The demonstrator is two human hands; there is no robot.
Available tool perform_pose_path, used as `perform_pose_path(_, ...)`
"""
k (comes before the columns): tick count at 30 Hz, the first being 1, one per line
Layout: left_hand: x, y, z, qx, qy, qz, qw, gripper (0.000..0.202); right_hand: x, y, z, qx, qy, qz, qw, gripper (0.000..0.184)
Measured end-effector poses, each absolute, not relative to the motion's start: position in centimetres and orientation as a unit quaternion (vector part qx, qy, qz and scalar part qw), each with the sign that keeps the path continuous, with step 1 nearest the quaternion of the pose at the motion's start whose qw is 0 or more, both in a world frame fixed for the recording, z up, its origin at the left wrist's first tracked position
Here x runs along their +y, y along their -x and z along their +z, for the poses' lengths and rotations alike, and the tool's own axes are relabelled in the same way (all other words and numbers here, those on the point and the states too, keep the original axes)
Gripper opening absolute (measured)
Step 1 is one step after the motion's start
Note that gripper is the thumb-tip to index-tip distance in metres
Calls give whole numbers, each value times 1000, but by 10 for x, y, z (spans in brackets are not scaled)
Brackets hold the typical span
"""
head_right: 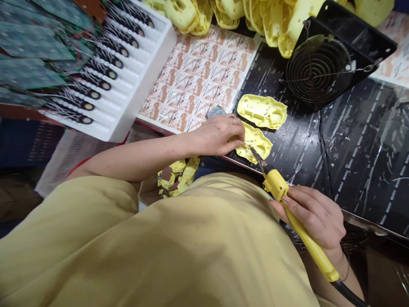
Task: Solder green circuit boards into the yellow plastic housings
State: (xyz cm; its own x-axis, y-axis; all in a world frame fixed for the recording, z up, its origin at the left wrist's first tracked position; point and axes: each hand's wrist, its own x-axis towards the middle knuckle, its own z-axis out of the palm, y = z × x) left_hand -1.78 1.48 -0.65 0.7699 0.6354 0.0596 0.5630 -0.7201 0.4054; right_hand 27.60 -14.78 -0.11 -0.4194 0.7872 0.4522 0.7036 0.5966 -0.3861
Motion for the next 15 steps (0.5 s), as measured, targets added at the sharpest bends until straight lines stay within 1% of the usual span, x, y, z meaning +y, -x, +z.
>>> perform_pose_path(4,14,18,-6,328,-922,96,184,18,-147,-274,7,-847,441,84,283,17)
perform_pose_path(9,14,17,-4,334,-918,89,192,17,-146,-284,6,-840,436,43,319,8)
perform_pose_path(13,14,16,-5,333,-919,86,195,19,-145,-283,1,-840,444,46,308,10)
perform_pose_path(15,15,16,-6,333,-918,90,195,20,-145,-283,-2,-839,444,51,311,9)
